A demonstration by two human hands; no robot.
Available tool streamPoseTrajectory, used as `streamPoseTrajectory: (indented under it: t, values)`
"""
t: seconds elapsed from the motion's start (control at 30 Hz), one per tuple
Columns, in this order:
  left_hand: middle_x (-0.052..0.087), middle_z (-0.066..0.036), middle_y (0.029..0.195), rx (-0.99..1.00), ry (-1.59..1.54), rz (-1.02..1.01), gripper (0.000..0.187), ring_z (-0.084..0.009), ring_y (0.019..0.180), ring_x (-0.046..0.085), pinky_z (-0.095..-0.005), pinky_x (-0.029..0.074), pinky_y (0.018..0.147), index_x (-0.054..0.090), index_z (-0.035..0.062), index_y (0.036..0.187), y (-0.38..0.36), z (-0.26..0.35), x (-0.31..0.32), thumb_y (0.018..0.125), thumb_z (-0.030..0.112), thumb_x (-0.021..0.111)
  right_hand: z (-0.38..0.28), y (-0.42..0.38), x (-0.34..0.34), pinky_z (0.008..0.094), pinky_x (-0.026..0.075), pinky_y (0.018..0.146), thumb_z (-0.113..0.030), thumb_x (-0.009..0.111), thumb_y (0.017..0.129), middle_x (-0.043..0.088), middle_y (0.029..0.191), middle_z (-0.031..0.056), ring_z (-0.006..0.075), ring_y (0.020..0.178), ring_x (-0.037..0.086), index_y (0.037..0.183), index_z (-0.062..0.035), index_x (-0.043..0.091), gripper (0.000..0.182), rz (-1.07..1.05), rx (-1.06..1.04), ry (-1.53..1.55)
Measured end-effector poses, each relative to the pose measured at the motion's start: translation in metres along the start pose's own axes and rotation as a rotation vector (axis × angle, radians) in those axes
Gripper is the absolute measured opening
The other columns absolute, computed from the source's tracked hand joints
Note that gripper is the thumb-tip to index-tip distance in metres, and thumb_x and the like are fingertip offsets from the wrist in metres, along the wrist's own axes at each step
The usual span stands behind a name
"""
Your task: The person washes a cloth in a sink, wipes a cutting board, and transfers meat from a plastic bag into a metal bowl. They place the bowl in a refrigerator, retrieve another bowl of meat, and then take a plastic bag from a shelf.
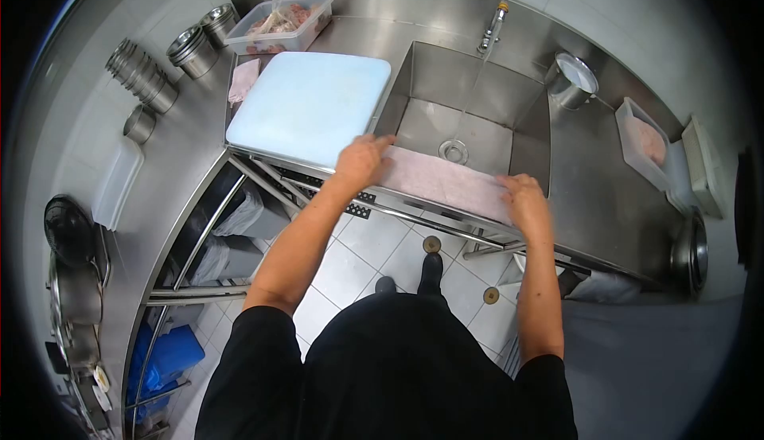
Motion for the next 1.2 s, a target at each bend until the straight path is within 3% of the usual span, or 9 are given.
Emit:
streamPoseTrajectory:
  t: [0.13, 0.33, 0.37, 0.53, 0.7, 0.83, 0.93, 1.03, 1.2]
  values:
    - [0.062, -0.017, 0.110, 0.060, -0.012, -0.282, 0.053, -0.0343, 0.105, 0.059, -0.0433, 0.048, 0.090, 0.053, 0.0203, 0.133, -0.006, 0.007, 0.053, 0.082, 0.031, 0.065, 0.012, 0.001, 0.057, 0.0413, 0.043, 0.100, -0.011, 0.068, 0.078, 0.059, 0.124, 0.0171, 0.0360, 0.117, 0.053, 0.128, -0.0134, 0.058, 0.052, -0.135, 0.040, 0.114]
    - [0.064, -0.018, 0.094, 0.167, -0.164, -0.235, 0.059, -0.0346, 0.090, 0.061, -0.0451, 0.049, 0.079, 0.054, 0.0203, 0.134, -0.003, -0.014, 0.059, 0.077, 0.025, 0.067, 0.033, 0.004, 0.089, 0.0402, 0.041, 0.104, -0.008, 0.065, 0.073, 0.059, 0.124, 0.0205, 0.0361, 0.118, 0.053, 0.132, -0.0124, 0.055, 0.060, -0.064, 0.012, 0.085]
    - [0.063, -0.017, 0.091, 0.136, -0.222, -0.209, 0.056, -0.0329, 0.086, 0.060, -0.0429, 0.049, 0.077, 0.057, 0.0179, 0.132, -0.006, -0.011, 0.052, 0.077, 0.026, 0.068, 0.028, 0.005, 0.086, 0.0389, 0.041, 0.103, -0.009, 0.066, 0.073, 0.059, 0.123, 0.0204, 0.0357, 0.118, 0.053, 0.131, -0.0130, 0.056, 0.059, -0.174, 0.039, 0.041]
    - [0.064, -0.009, 0.091, -0.112, -0.727, -0.130, 0.041, -0.0161, 0.080, 0.058, -0.0293, 0.048, 0.077, 0.064, 0.0107, 0.124, -0.019, -0.052, 0.070, 0.088, 0.029, 0.066, 0.027, -0.013, 0.076, 0.0392, 0.044, 0.096, -0.016, 0.066, 0.076, 0.059, 0.114, 0.0202, 0.0339, 0.110, 0.056, 0.130, -0.0180, 0.059, 0.054, -0.069, 0.078, 0.140]
    - [0.068, -0.019, 0.104, -0.209, -0.514, -0.010, 0.046, -0.0310, 0.094, 0.066, -0.0376, 0.050, 0.083, 0.066, 0.0100, 0.118, -0.022, -0.044, 0.054, 0.090, 0.045, 0.059, 0.038, 0.001, 0.065, 0.0413, 0.046, 0.096, -0.021, 0.062, 0.080, 0.064, 0.118, 0.0171, 0.0340, 0.108, 0.061, 0.125, -0.0158, 0.062, 0.045, -0.333, 0.111, 0.258]
    - [0.071, -0.017, 0.089, -0.410, -0.352, 0.097, 0.045, -0.0337, 0.086, 0.068, -0.0401, 0.051, 0.076, 0.069, 0.0133, 0.112, -0.019, -0.038, 0.034, 0.091, 0.051, 0.054, 0.073, 0.066, 0.040, 0.0400, 0.044, 0.100, -0.026, 0.064, 0.084, 0.061, 0.124, 0.0175, 0.0326, 0.112, 0.059, 0.130, -0.0120, 0.057, 0.049, -0.275, 0.255, 0.172]
    - [0.070, -0.015, 0.081, -0.382, -0.184, 0.218, 0.039, -0.0342, 0.078, 0.068, -0.0429, 0.051, 0.070, 0.071, 0.0139, 0.105, -0.018, -0.023, 0.025, 0.092, 0.047, 0.054, 0.081, 0.142, 0.011, 0.0419, 0.042, 0.103, -0.023, 0.064, 0.084, 0.051, 0.138, 0.0167, 0.0349, 0.123, 0.051, 0.137, -0.0079, 0.048, 0.057, 0.051, 0.069, 0.110]
    - [0.068, -0.013, 0.074, -0.407, -0.114, 0.286, 0.033, -0.0317, 0.069, 0.067, -0.0426, 0.050, 0.065, 0.072, 0.0148, 0.098, -0.016, -0.023, 0.025, 0.092, 0.043, 0.056, 0.075, 0.226, -0.013, 0.0468, 0.038, 0.106, -0.016, 0.061, 0.086, 0.037, 0.149, 0.0160, 0.0391, 0.133, 0.038, 0.142, -0.0042, 0.038, 0.062, 0.074, 0.022, -0.083]
    - [0.067, -0.011, 0.070, -0.461, -0.161, 0.313, 0.028, -0.0289, 0.062, 0.065, -0.0386, 0.050, 0.059, 0.073, 0.0156, 0.094, -0.011, -0.019, 0.022, 0.091, 0.039, 0.058, 0.084, 0.360, -0.023, 0.0516, 0.033, 0.108, -0.012, 0.056, 0.086, 0.032, 0.151, 0.0147, 0.0398, 0.138, 0.031, 0.145, -0.0049, 0.034, 0.063, 0.293, -0.080, -0.205]
Point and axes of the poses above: each hand's wrist, its own y-axis towards the middle knuckle, its own x-axis out of the palm, z = x × y, the point moved 9 cm from there along y, towards the middle knuckle
